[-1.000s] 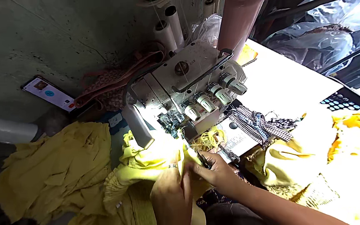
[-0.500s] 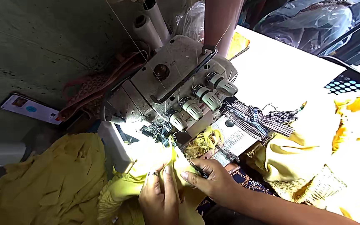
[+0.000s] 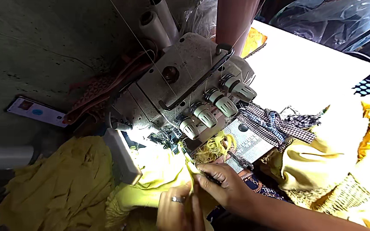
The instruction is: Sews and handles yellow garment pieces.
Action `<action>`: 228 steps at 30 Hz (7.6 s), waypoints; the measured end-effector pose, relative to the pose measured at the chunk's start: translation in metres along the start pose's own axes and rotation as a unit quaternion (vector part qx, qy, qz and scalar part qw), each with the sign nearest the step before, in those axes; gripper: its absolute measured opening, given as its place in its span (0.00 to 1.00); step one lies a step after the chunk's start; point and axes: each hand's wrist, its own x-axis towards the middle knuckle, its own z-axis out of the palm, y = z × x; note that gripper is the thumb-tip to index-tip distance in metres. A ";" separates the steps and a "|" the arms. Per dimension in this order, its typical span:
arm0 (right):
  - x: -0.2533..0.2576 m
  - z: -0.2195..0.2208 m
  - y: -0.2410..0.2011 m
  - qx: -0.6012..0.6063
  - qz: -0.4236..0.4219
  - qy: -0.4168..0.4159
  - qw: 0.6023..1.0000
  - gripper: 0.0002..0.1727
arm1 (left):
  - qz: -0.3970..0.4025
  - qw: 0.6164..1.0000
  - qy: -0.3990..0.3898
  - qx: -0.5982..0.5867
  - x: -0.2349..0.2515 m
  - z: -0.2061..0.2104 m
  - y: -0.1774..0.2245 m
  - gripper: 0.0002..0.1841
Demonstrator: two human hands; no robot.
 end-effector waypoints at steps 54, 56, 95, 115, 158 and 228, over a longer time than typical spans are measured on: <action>0.003 0.014 0.007 0.099 0.080 0.054 0.990 0.20 | -0.192 0.952 -0.110 0.211 -0.064 -0.040 -0.204 0.38; 0.000 0.018 0.011 0.100 0.075 0.070 0.990 0.21 | -0.162 0.953 -0.123 0.224 -0.026 -0.042 -0.226 0.35; -0.022 -0.006 0.004 0.089 0.206 -0.022 0.974 0.19 | -0.132 0.956 0.013 -0.263 -0.050 -0.033 -0.029 0.08; -0.035 -0.008 0.010 0.041 0.141 -0.031 0.989 0.10 | 0.041 0.997 -0.010 -0.061 -0.039 -0.020 0.004 0.14; -0.007 -0.021 0.012 0.133 0.273 -0.106 0.947 0.08 | -0.141 0.981 0.060 -0.121 -0.017 -0.026 -0.048 0.08; 0.063 0.056 -0.021 -0.227 -0.313 0.002 0.922 0.06 | -0.194 0.885 0.032 -0.423 0.045 -0.061 -0.055 0.19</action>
